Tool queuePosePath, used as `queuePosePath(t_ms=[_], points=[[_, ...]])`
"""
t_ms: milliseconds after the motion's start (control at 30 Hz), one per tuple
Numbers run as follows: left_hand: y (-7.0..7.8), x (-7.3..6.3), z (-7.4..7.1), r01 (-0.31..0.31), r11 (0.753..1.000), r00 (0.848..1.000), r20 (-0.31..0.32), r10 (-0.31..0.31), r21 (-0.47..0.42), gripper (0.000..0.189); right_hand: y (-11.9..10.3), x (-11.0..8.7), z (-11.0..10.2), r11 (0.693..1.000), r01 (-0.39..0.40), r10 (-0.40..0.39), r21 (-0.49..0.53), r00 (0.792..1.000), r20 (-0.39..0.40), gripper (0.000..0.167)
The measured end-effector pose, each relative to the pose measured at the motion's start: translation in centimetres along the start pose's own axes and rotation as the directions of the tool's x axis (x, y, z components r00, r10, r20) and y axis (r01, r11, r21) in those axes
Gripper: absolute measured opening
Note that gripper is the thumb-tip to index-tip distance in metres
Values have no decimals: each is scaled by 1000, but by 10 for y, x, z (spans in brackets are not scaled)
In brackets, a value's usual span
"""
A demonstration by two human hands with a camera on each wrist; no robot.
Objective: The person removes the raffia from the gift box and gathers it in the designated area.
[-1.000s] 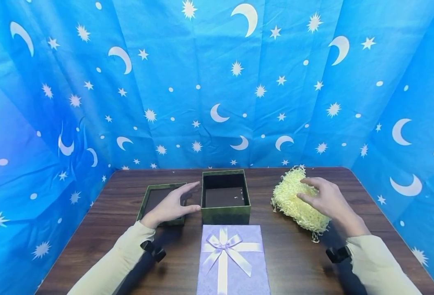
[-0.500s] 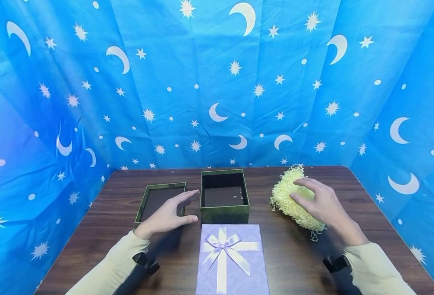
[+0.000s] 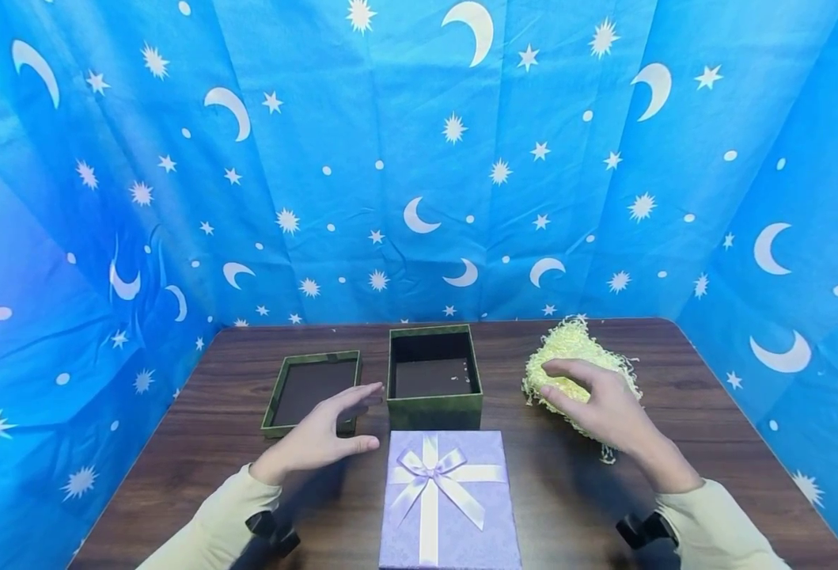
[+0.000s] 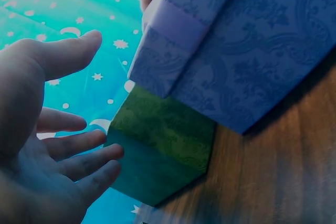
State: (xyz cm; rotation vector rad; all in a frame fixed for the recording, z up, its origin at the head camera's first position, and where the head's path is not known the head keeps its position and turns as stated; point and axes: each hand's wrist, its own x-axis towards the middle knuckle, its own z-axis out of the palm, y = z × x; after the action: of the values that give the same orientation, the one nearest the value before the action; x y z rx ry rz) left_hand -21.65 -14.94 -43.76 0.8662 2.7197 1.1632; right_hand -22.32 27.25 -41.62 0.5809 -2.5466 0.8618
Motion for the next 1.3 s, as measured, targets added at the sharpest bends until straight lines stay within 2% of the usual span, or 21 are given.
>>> queuePosePath(t_ms=[267,467,600,700,767,933,1067,1300], points=[[2,-11,6,2,1000,1000,-5,-2,-12,80,-14,-5,5,992,-72,62,106,993,96,32],[5,-19,11,13,1000,1000,-19,-13,-9,82,-19,-11,13,980,-85,60,178,989,138,34],[4,-21,18,-25,992,1000,-4,24,-123,81,-22,-17,18,966,-87,50,242,986,156,36],[4,-22,23,-59,971,998,0,61,-230,80,-24,-20,21,956,-87,41,280,985,166,38],[4,-23,26,-67,962,998,-5,68,-265,79,-26,-21,23,955,-80,33,285,985,168,39],[6,-25,31,-72,949,997,-20,70,-308,77,-30,-25,25,959,-68,23,276,986,163,40],[5,-27,33,-90,943,996,-32,84,-321,76,-32,-28,26,953,-93,42,288,983,178,41],[6,-33,37,-53,937,999,-11,53,-346,78,-34,-33,32,941,-100,34,323,978,204,43]])
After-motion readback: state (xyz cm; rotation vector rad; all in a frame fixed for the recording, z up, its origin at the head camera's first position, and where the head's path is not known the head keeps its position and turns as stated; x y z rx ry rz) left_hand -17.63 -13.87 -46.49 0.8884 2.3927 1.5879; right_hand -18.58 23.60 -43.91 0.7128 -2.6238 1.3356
